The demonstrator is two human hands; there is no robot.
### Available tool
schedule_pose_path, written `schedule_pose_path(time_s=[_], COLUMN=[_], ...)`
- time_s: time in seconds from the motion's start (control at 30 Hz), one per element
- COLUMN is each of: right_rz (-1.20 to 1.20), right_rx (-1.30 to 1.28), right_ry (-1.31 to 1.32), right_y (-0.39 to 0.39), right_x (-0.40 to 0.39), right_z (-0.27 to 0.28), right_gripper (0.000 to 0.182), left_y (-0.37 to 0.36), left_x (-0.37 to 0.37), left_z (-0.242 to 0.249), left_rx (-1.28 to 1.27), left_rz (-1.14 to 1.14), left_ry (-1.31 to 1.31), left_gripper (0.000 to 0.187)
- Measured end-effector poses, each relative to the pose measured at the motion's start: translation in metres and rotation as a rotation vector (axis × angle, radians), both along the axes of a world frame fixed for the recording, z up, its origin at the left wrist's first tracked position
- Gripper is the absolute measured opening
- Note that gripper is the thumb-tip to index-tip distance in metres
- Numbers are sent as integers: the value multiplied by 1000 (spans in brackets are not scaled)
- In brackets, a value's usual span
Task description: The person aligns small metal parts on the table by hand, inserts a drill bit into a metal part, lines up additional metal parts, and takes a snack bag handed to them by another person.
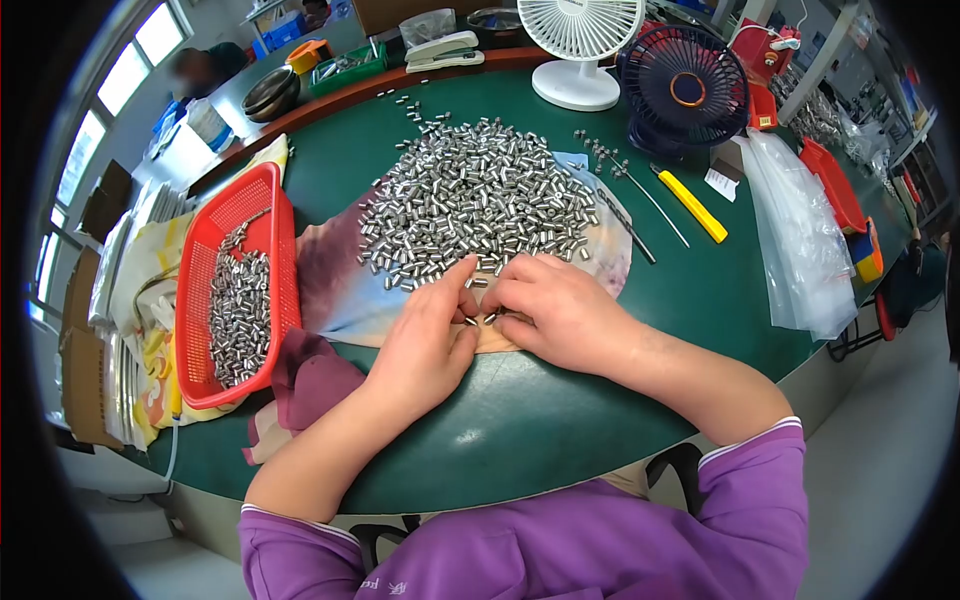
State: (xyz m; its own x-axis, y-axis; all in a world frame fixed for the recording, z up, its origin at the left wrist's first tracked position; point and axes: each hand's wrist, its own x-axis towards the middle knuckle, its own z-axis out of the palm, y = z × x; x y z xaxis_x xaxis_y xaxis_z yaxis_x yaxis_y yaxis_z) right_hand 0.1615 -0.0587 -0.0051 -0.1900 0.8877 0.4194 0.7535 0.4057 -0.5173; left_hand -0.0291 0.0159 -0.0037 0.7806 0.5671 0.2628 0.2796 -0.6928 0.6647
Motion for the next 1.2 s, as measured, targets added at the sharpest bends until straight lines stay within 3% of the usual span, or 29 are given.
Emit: schedule_pose_path(time_s=[0.6,0.67,0.97,1.2], right_rz=[25,15,17,21], right_rx=[-34,-38,-7,-84], right_ry=[27,38,-31,-23], right_y=[0,0,1,-1], right_x=[-2,-1,-3,-1], right_z=[2,2,0,2], right_gripper=[18,18,16,15], left_y=[-3,-6,-5,-3], left_x=[0,-1,-3,-4], left_z=[1,8,8,3], left_rx=[-92,-3,-29,20], left_rz=[6,28,59,16], left_ry=[-45,-2,102,51], left_gripper=[66,68,72,71])
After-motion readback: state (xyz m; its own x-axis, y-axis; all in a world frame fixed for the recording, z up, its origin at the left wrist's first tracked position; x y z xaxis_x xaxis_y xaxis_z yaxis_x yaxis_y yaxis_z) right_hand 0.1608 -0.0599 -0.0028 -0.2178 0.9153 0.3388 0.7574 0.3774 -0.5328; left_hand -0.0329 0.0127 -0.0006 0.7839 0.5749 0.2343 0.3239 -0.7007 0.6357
